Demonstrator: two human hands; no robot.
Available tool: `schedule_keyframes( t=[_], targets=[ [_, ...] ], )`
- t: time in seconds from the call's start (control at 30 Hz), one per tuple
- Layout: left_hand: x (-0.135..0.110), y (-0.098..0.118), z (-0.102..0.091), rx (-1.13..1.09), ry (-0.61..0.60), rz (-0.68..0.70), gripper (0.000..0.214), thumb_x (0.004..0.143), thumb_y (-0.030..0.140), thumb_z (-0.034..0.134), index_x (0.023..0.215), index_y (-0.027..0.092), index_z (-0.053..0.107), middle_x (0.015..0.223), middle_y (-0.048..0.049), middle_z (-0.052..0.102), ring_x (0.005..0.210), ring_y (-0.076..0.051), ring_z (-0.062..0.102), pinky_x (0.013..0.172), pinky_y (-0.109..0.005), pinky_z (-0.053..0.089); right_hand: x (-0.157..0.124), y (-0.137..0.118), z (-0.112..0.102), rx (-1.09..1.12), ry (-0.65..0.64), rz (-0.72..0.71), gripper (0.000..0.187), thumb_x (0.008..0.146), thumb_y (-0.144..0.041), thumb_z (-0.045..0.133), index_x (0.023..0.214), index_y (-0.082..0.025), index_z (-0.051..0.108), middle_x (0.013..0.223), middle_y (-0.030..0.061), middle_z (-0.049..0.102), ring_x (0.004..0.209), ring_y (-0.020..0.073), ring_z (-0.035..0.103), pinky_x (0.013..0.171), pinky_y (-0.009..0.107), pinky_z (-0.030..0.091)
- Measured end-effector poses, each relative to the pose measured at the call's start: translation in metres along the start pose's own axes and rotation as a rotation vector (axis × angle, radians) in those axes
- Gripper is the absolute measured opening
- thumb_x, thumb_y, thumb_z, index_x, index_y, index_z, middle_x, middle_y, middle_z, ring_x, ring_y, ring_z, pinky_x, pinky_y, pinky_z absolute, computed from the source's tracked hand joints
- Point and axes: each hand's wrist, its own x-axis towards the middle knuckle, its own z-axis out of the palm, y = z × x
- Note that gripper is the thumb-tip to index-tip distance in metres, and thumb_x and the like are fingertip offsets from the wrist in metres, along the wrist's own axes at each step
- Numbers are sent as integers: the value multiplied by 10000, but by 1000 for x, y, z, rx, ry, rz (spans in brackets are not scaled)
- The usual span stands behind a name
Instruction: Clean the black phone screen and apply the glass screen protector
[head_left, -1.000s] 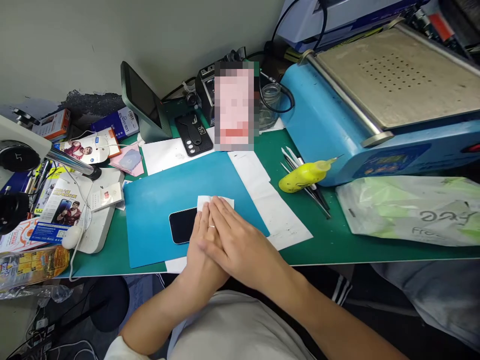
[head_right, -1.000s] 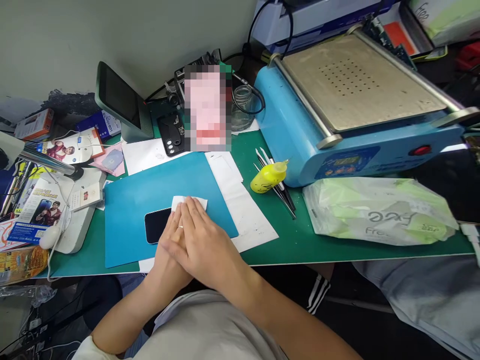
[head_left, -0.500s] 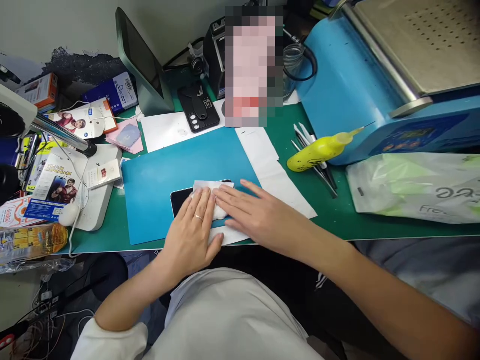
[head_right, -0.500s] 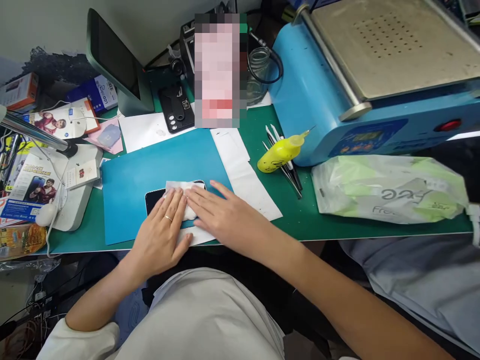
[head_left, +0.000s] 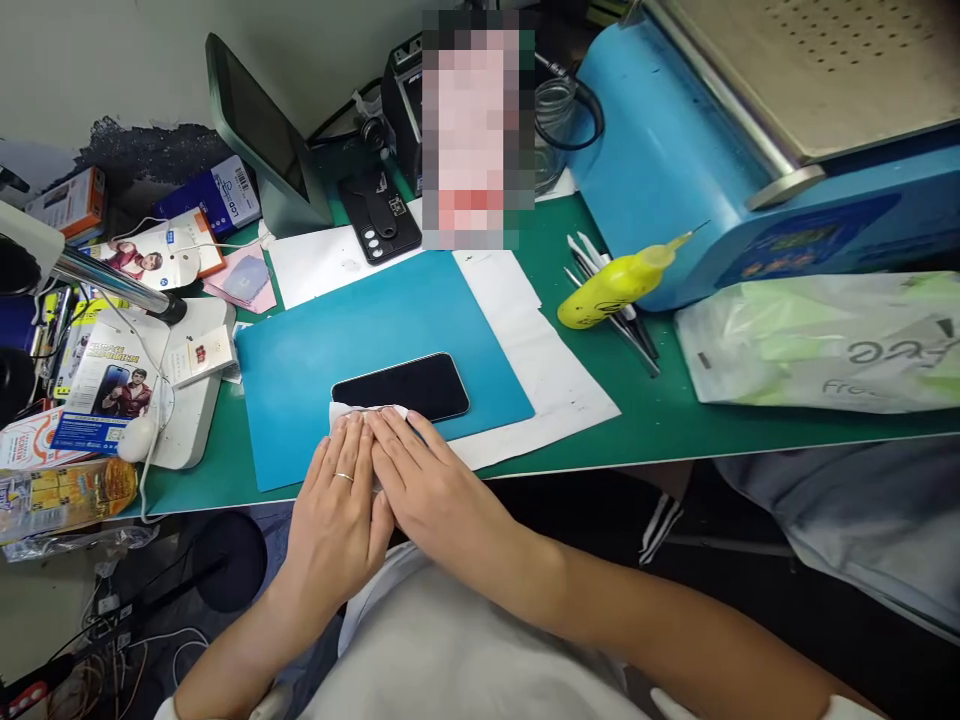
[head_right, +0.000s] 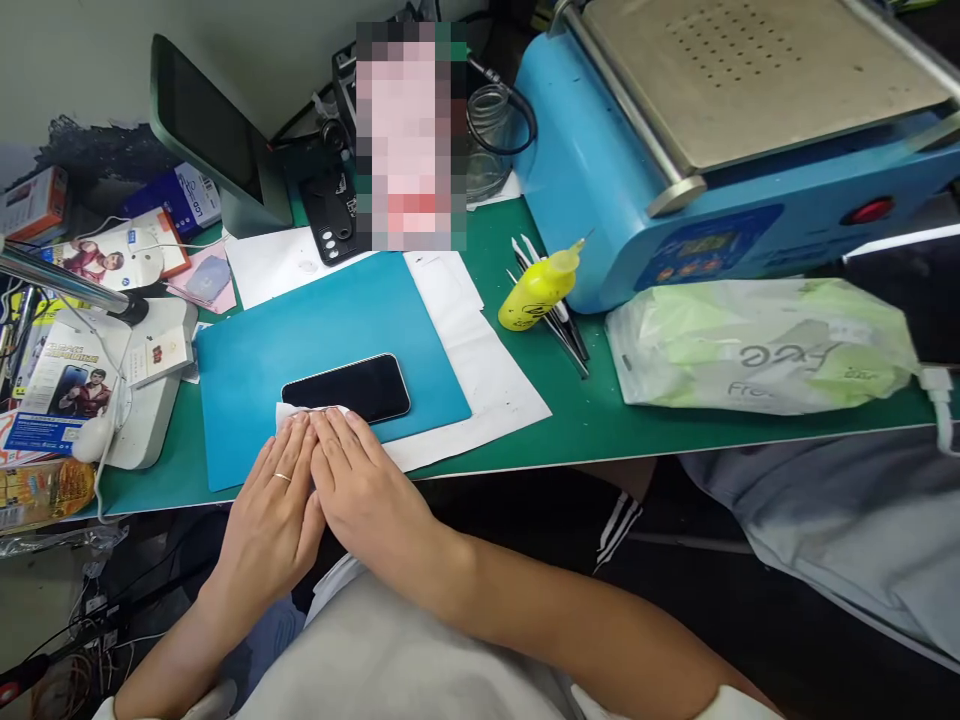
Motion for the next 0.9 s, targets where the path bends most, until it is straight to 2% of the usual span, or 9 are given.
schedule_keyframes(
  t=[0.13, 0.27, 0.37, 0.53, 0.67, 0.9],
  targets=[
    [1, 11, 5, 8, 14, 7, 696, 1036, 261, 388, 1660, 77, 141, 1669, -214, 345, 1573, -342, 300, 1246, -544, 380, -10, 2, -5, -2, -3, 18, 470, 993, -106, 410, 1401, 65, 568, 1477, 238, 586, 1384, 329, 572, 1162, 463, 493],
    [14, 30, 12, 0, 18, 52, 691, 1044, 313, 363, 1633, 3, 179, 1647, -262, 357, 1581, -349, 272, 1257, -522, 356, -26, 15, -15, -6, -44, 53, 478, 983, -78, 380, 1402, 66, 558, 1498, 249, 561, 1387, 326, 570, 1151, 478, 491],
    [29, 47, 18, 2, 42, 81, 672, 1049, 355, 336, 1590, -37, 274, 1627, -274, 386, 1572, -364, 288, 1265, -510, 334, -39, 31, -22, -10, -90, 69, 484, 975, -60, 355, 1408, 44, 545, 1523, 251, 536, 1404, 320, 554, 1151, 514, 472],
    [49, 69, 28, 13, 123, 98, 689, 1052, 418, 294, 1487, -95, 445, 1550, -298, 488, 1498, -395, 430, 1262, -467, 326, -54, 56, -25, -14, -107, 28, 506, 936, -36, 361, 1415, 50, 501, 1501, 268, 558, 1375, 342, 576, 1107, 536, 492],
    [62, 71, 29, -1, 103, 100, 691, 1062, 422, 293, 1505, -88, 440, 1571, -270, 477, 1509, -375, 420, 1271, -447, 299, -52, 71, -23, -21, -106, -19, 515, 920, -52, 369, 1408, 59, 494, 1455, 270, 599, 1353, 370, 588, 1065, 526, 526],
    [80, 58, 24, -43, 26, 58, 680, 1068, 423, 316, 1519, -71, 436, 1592, -232, 465, 1521, -340, 411, 1263, -423, 300, -38, 85, -19, 1, -163, -52, 601, 896, -72, 422, 1483, 57, 414, 1502, 282, 542, 1434, 389, 499, 1113, 533, 498]
  ],
)
